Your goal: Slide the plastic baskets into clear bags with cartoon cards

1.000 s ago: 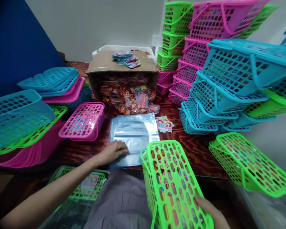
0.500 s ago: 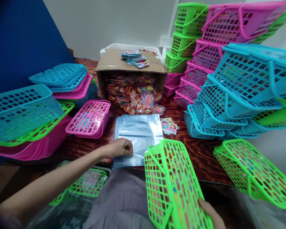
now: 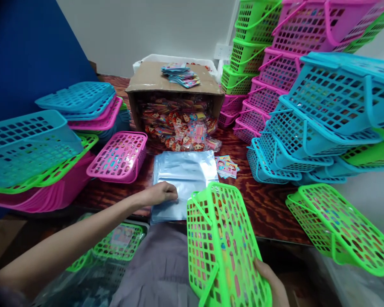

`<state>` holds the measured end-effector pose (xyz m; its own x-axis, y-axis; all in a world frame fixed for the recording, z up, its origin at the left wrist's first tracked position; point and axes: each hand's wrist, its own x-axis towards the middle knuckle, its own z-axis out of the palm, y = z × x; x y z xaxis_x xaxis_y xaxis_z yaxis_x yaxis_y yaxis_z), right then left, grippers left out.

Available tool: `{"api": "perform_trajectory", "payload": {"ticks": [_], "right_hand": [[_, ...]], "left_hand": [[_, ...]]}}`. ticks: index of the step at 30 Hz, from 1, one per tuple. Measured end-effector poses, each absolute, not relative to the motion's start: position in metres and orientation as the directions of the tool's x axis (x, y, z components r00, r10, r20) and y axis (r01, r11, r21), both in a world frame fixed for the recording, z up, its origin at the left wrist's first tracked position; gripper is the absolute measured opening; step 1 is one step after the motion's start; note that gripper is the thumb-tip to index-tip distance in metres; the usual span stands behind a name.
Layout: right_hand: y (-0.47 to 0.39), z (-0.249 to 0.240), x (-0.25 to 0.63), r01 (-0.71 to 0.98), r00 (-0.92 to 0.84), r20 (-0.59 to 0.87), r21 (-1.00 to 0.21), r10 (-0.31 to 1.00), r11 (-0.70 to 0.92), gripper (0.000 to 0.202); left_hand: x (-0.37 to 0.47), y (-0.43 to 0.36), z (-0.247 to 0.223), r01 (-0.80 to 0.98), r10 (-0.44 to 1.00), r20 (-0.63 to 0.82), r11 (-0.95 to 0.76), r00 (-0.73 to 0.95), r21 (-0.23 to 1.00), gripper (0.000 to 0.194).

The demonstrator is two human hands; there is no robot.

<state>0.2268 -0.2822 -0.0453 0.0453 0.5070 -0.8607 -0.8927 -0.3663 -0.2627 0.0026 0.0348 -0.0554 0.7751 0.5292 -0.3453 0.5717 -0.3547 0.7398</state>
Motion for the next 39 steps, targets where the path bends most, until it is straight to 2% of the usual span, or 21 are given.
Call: {"api": "perform_trajectory", "payload": {"ticks": [3, 7, 11, 14, 17, 27, 34, 39], "right_hand": [[-0.261, -0.034, 0.209, -0.900, 0.048, -0.807, -0.290, 0.588, -0.325, 0.036], [-0.240, -0.020, 0.180, -0.854, 0.117, -0.765, -0.403, 0.633, -0.329, 0.048], [-0.238, -0.028, 0.165, -0.776, 0.192, -0.748, -0.512, 0.635, -0.368, 0.067], [-0.240, -0.041, 0.161, -0.711, 0.263, -0.675, -0.619, 0.690, -0.335, 0.076], [-0.241, -0.051, 0.156, -0.663, 0.282, -0.625, -0.675, 0.728, -0.323, 0.080], [-0.247, -0.052, 0.153, -0.595, 0.291, -0.662, -0.690, 0.691, -0.411, 0.098], [-0.257, -0.048, 0.168, -0.565, 0.132, -0.680, -0.650, 0.721, -0.509, 0.089], [-0.241, -0.043, 0.197, -0.402, 0.112, -0.583, -0.767, 0.805, -0.500, 0.064]], "left_hand": [[0.003, 0.036, -0.057, 0.539, 0.543, -0.336, -0.271, 0.770, 0.797, 0.023], [0.005, 0.034, -0.061, 0.487, 0.593, -0.306, -0.170, 0.745, 0.856, 0.026], [0.006, 0.033, -0.063, 0.426, 0.647, -0.284, -0.070, 0.708, 0.902, 0.032], [0.004, 0.032, -0.055, 0.372, 0.661, -0.262, -0.029, 0.703, 0.928, 0.035], [0.000, 0.029, -0.039, 0.328, 0.666, -0.223, -0.034, 0.712, 0.944, 0.034], [-0.012, 0.003, -0.019, 0.283, 0.746, -0.068, -0.165, 0.662, 0.945, 0.027], [-0.001, 0.001, -0.021, 0.280, 0.769, -0.085, -0.126, 0.633, 0.952, 0.028], [0.001, 0.011, -0.016, 0.262, 0.653, -0.199, 0.001, 0.731, 0.965, 0.034]]}}
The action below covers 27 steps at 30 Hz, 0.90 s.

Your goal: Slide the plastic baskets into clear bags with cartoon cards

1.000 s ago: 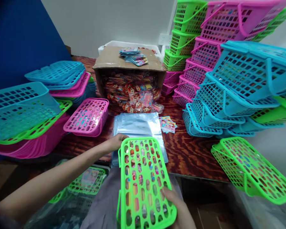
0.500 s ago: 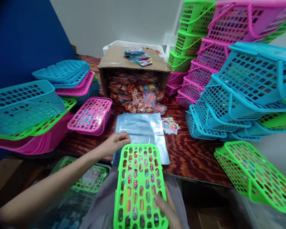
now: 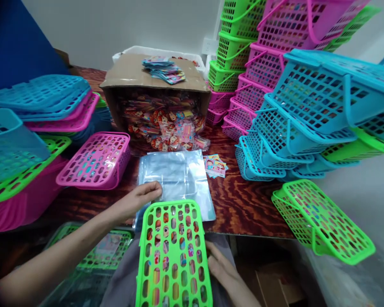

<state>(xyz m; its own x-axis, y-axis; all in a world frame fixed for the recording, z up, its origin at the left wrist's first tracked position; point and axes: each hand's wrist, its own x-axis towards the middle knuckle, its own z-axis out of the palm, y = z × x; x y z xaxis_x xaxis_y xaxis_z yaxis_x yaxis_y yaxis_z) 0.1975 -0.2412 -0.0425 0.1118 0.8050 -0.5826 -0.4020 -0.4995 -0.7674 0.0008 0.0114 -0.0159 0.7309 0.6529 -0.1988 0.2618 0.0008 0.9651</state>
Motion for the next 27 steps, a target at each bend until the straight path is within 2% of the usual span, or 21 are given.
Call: {"api": "perform_trajectory", "payload": {"ticks": [4, 8, 10, 12, 15, 18, 23, 27], "right_hand": [[-0.217, -0.033, 0.226, -0.169, 0.158, -0.548, -0.835, 0.822, -0.524, 0.048], [-0.176, -0.015, 0.245, 0.261, 0.382, -0.255, -0.892, 0.888, -0.369, 0.032], [-0.148, -0.004, 0.245, 0.426, 0.368, -0.115, -0.861, 0.923, -0.277, 0.027], [-0.120, 0.006, 0.237, 0.547, 0.271, -0.056, -0.813, 0.961, -0.201, 0.023], [-0.083, 0.015, 0.217, 0.644, 0.147, -0.074, -0.750, 0.986, -0.152, 0.014], [-0.058, 0.018, 0.202, 0.732, 0.068, -0.145, -0.665, 0.987, -0.148, 0.013], [-0.038, 0.016, 0.199, 0.810, 0.024, -0.259, -0.560, 0.965, -0.171, 0.026], [-0.036, 0.009, 0.200, 0.808, 0.027, -0.245, -0.565, 0.969, -0.166, 0.016]], "left_hand": [[-0.004, 0.021, -0.005, 0.270, 0.459, -0.317, 0.167, 0.830, 0.948, 0.035], [-0.003, 0.032, 0.003, 0.314, 0.378, -0.354, 0.167, 0.856, 0.935, 0.032], [0.001, 0.035, 0.004, 0.338, 0.370, -0.363, 0.133, 0.855, 0.932, 0.029], [0.006, 0.036, 0.001, 0.354, 0.414, -0.342, 0.051, 0.843, 0.934, 0.025], [0.012, 0.033, -0.006, 0.349, 0.531, -0.234, -0.126, 0.814, 0.929, 0.021], [0.016, 0.028, -0.012, 0.337, 0.619, -0.149, -0.200, 0.771, 0.920, 0.019], [0.020, 0.024, -0.012, 0.312, 0.706, -0.109, -0.165, 0.700, 0.936, 0.021], [0.025, 0.023, -0.015, 0.263, 0.705, -0.116, -0.103, 0.700, 0.959, 0.023]]}}
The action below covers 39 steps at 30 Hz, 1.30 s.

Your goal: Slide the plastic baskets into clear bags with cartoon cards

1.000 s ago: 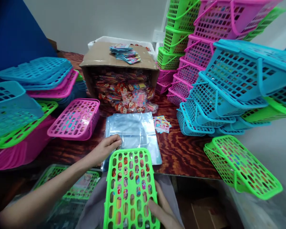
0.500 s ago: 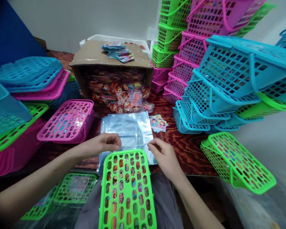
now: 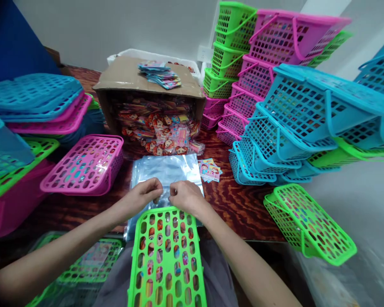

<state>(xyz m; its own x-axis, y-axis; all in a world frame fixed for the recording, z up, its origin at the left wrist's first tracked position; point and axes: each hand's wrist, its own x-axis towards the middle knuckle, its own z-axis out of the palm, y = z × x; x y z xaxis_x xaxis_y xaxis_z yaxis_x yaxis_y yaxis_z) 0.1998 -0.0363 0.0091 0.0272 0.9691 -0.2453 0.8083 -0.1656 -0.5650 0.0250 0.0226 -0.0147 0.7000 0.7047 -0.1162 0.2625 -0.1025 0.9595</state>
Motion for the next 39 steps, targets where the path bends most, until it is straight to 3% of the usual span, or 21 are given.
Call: {"api": "perform_trajectory", "payload": {"ticks": [7, 10, 14, 20, 24, 27, 33, 36, 39], "right_hand": [[-0.044, -0.015, 0.209, 0.653, 0.098, -0.123, -0.741, 0.988, -0.157, 0.014], [-0.045, -0.023, 0.217, 0.543, 0.139, -0.109, -0.823, 0.984, -0.167, 0.009], [-0.048, -0.028, 0.223, 0.406, 0.153, -0.115, -0.898, 0.982, -0.168, 0.007], [-0.054, -0.027, 0.228, 0.400, 0.200, -0.030, -0.910, 0.979, -0.110, 0.010], [-0.067, -0.013, 0.221, 0.543, 0.255, 0.092, -0.837, 0.963, -0.064, 0.015], [-0.076, 0.003, 0.207, 0.660, 0.253, 0.184, -0.751, 0.950, -0.030, 0.019], [-0.061, 0.015, 0.186, 0.953, 0.058, 0.198, -0.304, 0.979, 0.005, 0.025], [-0.058, 0.014, 0.193, 0.973, 0.083, 0.199, -0.228, 0.976, -0.037, 0.019], [-0.072, 0.011, 0.206, 0.978, 0.124, 0.215, -0.193, 0.969, -0.082, 0.019]], "left_hand": [[0.031, 0.023, -0.015, 0.311, 0.608, -0.189, -0.101, 0.771, 0.945, 0.034], [0.034, 0.024, -0.010, 0.415, 0.643, -0.137, -0.304, 0.754, 0.857, 0.032], [0.037, 0.027, 0.000, 0.475, 0.602, -0.026, -0.603, 0.798, 0.640, 0.027], [0.031, 0.037, 0.005, 0.440, 0.537, -0.012, -0.679, 0.844, 0.588, 0.022], [0.024, 0.038, 0.000, 0.455, 0.574, 0.005, -0.655, 0.819, 0.604, 0.005], [0.021, 0.036, -0.004, 0.458, 0.613, 0.032, -0.623, 0.790, 0.634, 0.016], [0.026, 0.031, -0.006, 0.424, 0.632, 0.095, -0.616, 0.769, 0.664, 0.028], [0.022, 0.030, -0.003, 0.431, 0.611, 0.130, -0.677, 0.781, 0.597, 0.020], [0.010, 0.026, -0.001, 0.440, 0.557, 0.171, -0.779, 0.813, 0.446, 0.010]]}}
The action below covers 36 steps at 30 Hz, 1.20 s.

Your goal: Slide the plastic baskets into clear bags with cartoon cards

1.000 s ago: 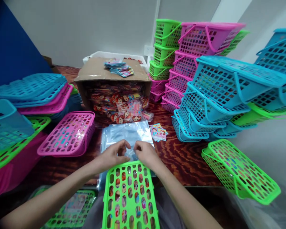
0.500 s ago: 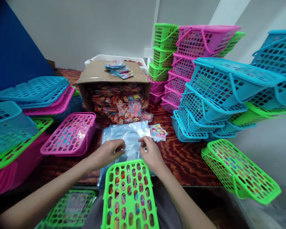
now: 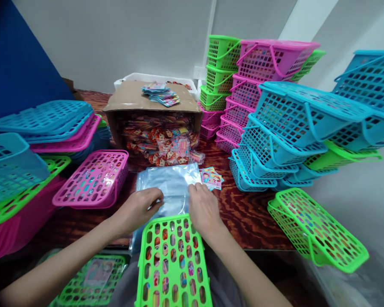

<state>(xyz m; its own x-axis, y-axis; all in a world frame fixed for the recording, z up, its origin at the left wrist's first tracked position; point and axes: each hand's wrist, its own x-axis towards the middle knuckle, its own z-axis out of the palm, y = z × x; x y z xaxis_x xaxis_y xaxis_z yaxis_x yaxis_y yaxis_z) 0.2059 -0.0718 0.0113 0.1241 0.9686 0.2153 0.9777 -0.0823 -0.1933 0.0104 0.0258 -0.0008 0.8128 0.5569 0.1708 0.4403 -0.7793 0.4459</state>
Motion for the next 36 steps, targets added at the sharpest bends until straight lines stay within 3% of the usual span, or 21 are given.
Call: {"api": "perform_trajectory", "payload": {"ticks": [4, 7, 11, 17, 25, 32, 36], "right_hand": [[-0.102, 0.005, 0.215, 0.974, 0.138, 0.246, -0.210, 0.959, -0.087, 0.017], [-0.122, -0.004, 0.213, 0.962, 0.144, 0.314, -0.268, 0.938, -0.058, 0.018], [-0.141, -0.017, 0.206, 0.928, 0.149, 0.466, -0.371, 0.872, 0.039, 0.016], [-0.164, -0.026, 0.199, 0.906, 0.121, 0.571, -0.398, 0.812, 0.145, 0.016], [-0.179, -0.038, 0.206, 0.820, 0.218, 0.518, -0.556, 0.827, 0.132, 0.016], [-0.172, -0.061, 0.219, 0.861, 0.091, 0.629, -0.440, 0.772, 0.257, 0.015], [-0.173, -0.074, 0.221, 0.887, 0.103, 0.662, -0.398, 0.742, 0.233, 0.021]], "left_hand": [[-0.011, 0.012, -0.005, 0.509, 0.550, 0.208, -0.832, 0.809, 0.220, 0.018], [-0.025, -0.006, -0.016, 0.562, 0.589, 0.303, -0.808, 0.750, 0.178, 0.020], [-0.038, -0.031, -0.031, 0.576, 0.598, 0.458, -0.791, 0.658, 0.205, 0.014], [-0.045, -0.055, -0.041, 0.509, 0.556, 0.613, -0.816, 0.561, 0.275, 0.009], [-0.052, -0.080, -0.053, 0.390, 0.530, 0.661, -0.846, 0.531, 0.365, 0.027], [-0.042, -0.067, -0.076, 0.574, 0.614, 0.695, -0.742, 0.374, 0.346, 0.026], [-0.039, -0.071, -0.089, 0.645, 0.709, 0.622, -0.652, 0.332, 0.399, 0.017]]}}
